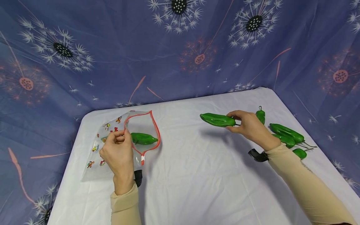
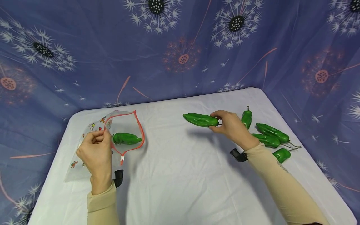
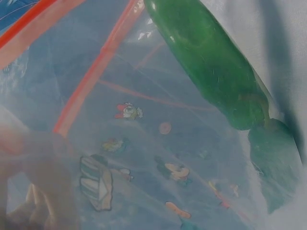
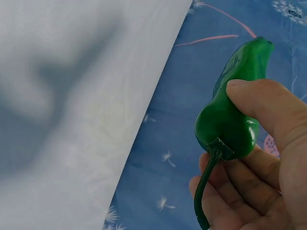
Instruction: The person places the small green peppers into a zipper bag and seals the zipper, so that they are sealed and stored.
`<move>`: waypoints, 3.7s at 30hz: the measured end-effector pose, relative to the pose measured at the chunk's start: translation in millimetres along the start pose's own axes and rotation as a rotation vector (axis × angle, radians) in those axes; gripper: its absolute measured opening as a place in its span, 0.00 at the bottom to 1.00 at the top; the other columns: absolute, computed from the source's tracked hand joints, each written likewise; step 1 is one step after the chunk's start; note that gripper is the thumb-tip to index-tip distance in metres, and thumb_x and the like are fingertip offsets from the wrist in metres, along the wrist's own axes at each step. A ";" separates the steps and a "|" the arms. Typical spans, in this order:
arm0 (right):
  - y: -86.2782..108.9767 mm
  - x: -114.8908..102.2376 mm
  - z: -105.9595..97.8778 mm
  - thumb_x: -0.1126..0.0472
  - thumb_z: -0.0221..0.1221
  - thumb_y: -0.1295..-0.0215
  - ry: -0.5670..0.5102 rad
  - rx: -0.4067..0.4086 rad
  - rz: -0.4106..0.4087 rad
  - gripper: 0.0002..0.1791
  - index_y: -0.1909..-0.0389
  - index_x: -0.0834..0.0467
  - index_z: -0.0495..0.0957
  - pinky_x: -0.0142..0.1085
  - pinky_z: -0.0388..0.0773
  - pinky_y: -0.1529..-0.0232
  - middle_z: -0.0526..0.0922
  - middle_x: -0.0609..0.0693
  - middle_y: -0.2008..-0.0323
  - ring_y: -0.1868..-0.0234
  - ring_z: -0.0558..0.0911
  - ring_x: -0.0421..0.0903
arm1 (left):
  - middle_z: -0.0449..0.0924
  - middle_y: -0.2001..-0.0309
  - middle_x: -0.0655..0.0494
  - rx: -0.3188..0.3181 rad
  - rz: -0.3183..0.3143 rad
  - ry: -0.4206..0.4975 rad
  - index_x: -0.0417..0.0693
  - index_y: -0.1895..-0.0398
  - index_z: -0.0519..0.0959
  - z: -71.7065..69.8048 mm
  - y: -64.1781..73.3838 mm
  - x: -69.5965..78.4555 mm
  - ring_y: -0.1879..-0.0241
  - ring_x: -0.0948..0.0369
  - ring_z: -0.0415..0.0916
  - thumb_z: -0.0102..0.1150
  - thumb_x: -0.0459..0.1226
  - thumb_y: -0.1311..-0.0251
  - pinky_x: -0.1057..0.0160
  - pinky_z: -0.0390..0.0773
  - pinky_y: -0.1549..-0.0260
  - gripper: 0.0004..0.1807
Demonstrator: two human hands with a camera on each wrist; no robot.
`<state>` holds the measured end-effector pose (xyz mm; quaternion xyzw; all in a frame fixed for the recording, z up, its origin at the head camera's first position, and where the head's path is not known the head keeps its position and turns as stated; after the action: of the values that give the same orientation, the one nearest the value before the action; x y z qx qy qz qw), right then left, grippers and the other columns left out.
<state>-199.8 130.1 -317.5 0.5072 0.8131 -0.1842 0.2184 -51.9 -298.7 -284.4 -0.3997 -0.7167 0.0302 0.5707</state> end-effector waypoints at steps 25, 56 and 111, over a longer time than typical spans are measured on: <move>-43.4 -69.4 35.3 0.62 0.75 0.41 -0.077 -0.036 -0.130 0.22 0.46 0.61 0.83 0.47 0.80 0.50 0.87 0.52 0.53 0.50 0.85 0.51 | 0.83 0.82 0.47 -0.004 -0.002 -0.002 0.36 0.70 0.88 0.3 -0.5 -0.4 0.84 0.84 0.65 0.67 0.30 0.39 0.72 0.67 0.75 0.05; -73.3 -153.7 87.8 0.63 0.75 0.42 -0.072 -0.121 -0.310 0.20 0.50 0.64 0.84 0.35 0.78 0.60 0.87 0.51 0.58 0.60 0.83 0.44 | 0.83 0.81 0.47 -0.002 0.004 -0.004 0.35 0.70 0.88 1.2 -2.5 1.6 0.83 0.85 0.65 0.67 0.30 0.39 0.72 0.68 0.75 0.06; -97.1 -211.8 141.1 0.60 0.76 0.41 -0.027 -0.166 -0.298 0.19 0.51 0.64 0.85 0.34 0.79 0.58 0.86 0.51 0.60 0.61 0.81 0.43 | 0.84 0.81 0.48 -0.007 -0.017 -0.004 0.36 0.70 0.88 1.0 -1.5 -0.3 0.83 0.84 0.66 0.67 0.30 0.40 0.74 0.67 0.76 0.05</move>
<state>-181.3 -141.7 -313.2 0.3586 0.8887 -0.1538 0.2407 -53.6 -299.4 -284.2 -0.3956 -0.7214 0.0235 0.5680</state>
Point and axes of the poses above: each hand's wrist, its own y-axis away from the middle knuckle, its own z-axis out of the palm, x = y × z, the point moved 10 cm from there along -y, towards the middle knuckle
